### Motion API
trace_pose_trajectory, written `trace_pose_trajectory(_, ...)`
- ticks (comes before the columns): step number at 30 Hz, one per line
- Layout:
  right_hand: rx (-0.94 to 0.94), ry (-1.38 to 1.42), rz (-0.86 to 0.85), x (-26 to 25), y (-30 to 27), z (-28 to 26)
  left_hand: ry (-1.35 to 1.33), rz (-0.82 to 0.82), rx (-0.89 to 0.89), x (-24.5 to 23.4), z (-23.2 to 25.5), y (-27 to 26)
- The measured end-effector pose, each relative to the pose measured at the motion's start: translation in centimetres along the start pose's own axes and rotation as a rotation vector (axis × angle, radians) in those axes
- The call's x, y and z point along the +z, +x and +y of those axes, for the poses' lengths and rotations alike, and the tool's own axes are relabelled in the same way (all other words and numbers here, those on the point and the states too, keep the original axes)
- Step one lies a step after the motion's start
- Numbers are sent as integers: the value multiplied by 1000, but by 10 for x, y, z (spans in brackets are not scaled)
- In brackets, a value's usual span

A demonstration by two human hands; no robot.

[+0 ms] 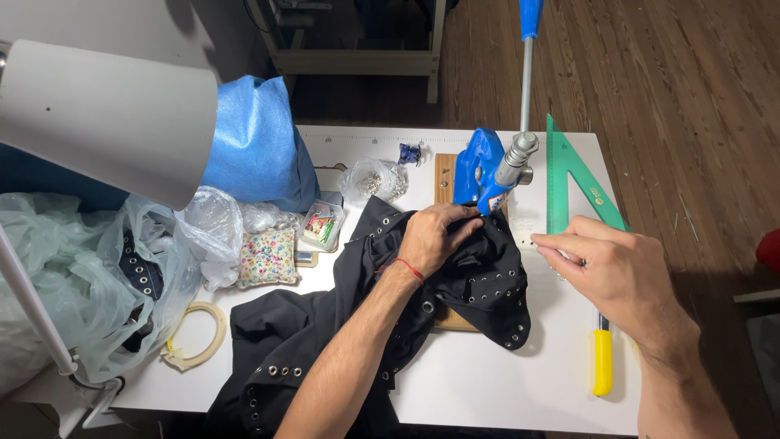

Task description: Attaching metal eyelets to a black garment using a manual hand press

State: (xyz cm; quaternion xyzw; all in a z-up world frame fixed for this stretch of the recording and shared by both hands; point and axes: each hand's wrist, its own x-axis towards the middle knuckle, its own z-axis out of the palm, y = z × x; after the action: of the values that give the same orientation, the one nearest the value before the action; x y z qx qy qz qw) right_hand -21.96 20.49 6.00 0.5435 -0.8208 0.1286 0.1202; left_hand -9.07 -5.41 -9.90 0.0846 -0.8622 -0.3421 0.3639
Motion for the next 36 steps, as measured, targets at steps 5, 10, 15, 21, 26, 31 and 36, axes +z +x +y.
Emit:
trace_pose_trajectory(5,-55,146,127,-20,5,-9,9,25,15,2,-1,-1)
trace_pose_trajectory(10,-221,308,566,-39,-2,-29,9,26,15,1,-2,1)
trace_pose_trajectory(15,-471,233,934,-53,-21,-25,12,26,28,-1,1,0)
trace_pose_trajectory(21,-450,215,942,-35,-75,6,25,29,19,-1,2,0)
trace_pose_trajectory(26,-75,406,1134,-17,-89,-20,-4,25,3,-3,6,1)
trace_pose_trajectory(31,298,466,968,-78,-76,-118,-17,23,-7,-1,5,1)
trace_pose_trajectory(36,439,475,908,-75,-86,-120,-17,9,-13,-1,5,2)
